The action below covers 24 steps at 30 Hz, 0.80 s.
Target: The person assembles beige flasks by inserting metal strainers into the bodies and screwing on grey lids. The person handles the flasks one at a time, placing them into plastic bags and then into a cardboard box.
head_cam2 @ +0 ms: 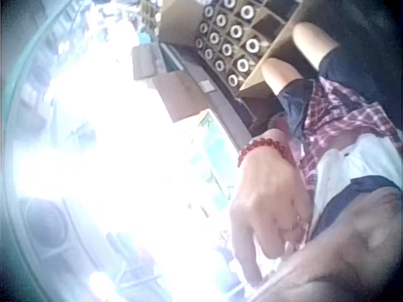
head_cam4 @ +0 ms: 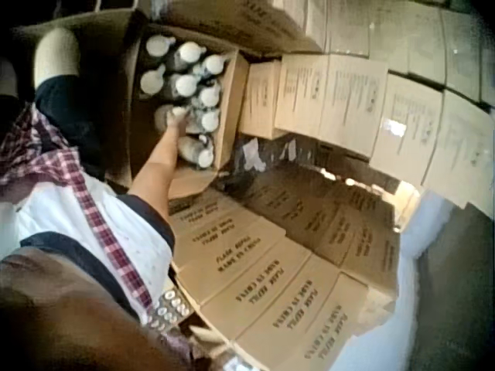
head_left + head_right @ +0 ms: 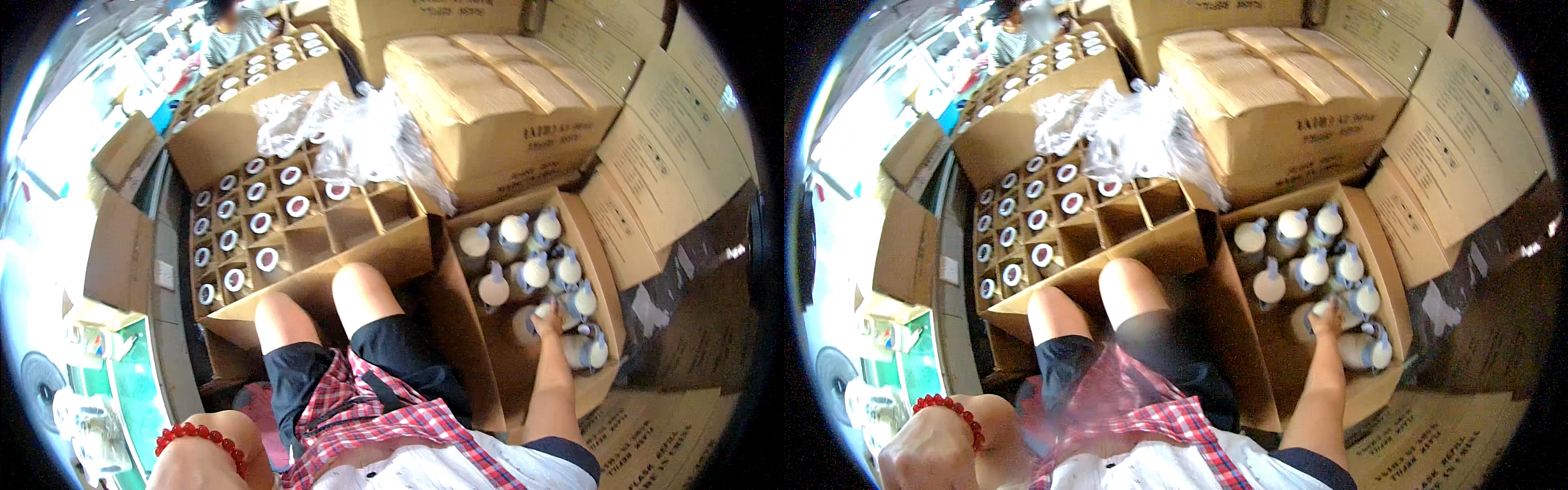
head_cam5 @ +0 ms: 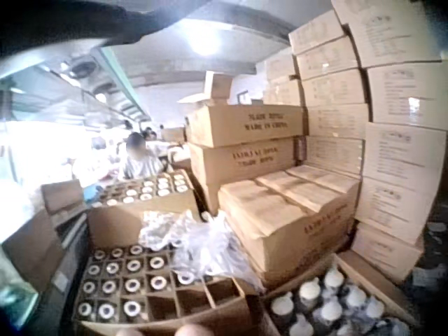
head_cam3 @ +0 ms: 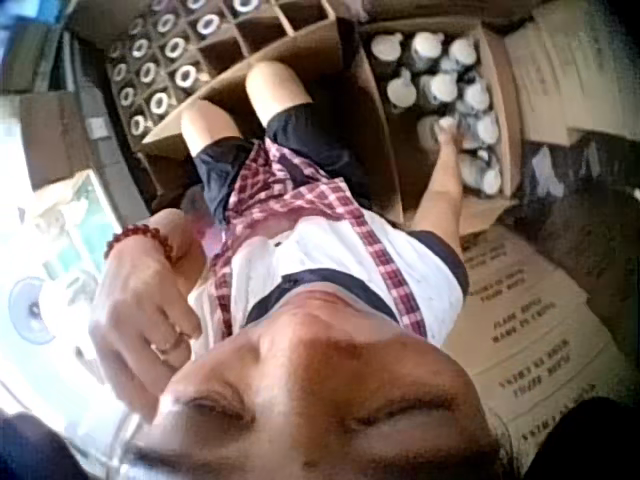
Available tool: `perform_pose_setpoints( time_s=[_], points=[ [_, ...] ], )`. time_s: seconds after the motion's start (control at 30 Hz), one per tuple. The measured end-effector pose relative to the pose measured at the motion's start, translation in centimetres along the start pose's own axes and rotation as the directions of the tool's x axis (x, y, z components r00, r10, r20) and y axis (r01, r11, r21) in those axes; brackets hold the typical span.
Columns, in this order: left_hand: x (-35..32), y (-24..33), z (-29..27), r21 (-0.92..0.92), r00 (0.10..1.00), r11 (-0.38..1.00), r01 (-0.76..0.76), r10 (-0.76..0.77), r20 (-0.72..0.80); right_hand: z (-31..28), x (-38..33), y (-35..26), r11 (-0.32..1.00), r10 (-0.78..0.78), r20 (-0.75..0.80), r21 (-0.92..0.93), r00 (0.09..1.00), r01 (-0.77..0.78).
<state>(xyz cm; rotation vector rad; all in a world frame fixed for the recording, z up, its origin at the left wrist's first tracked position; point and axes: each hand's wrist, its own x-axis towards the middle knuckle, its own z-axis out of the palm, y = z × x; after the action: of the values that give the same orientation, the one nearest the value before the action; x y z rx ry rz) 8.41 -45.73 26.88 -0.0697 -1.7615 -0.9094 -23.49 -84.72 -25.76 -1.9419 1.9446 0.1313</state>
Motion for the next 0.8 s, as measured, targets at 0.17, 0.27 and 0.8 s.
perform_pose_setpoints(
  time_s=[0.17,0.27,0.8],
  points=[
    [-6.6,3.2,3.6,0.18,0.846,0.963,0.199,-0.076,-0.528,-2.3,-1.3,10.7,0.924,-0.085,-0.043,0.37,0.995,0.095],
    [-14.7,2.8,2.3,0.209,0.513,0.738,0.642,-0.211,-0.832,-9.6,-8.9,9.0,0.6,-0.007,0.076,0.798,0.997,-0.057],
    [-27.9,2.0,1.1,0.149,0.164,0.285,0.947,-0.032,-0.986,-14.0,-35.4,-25.1,0.297,-0.952,0.2,0.415,0.233,0.86]
  ],
)
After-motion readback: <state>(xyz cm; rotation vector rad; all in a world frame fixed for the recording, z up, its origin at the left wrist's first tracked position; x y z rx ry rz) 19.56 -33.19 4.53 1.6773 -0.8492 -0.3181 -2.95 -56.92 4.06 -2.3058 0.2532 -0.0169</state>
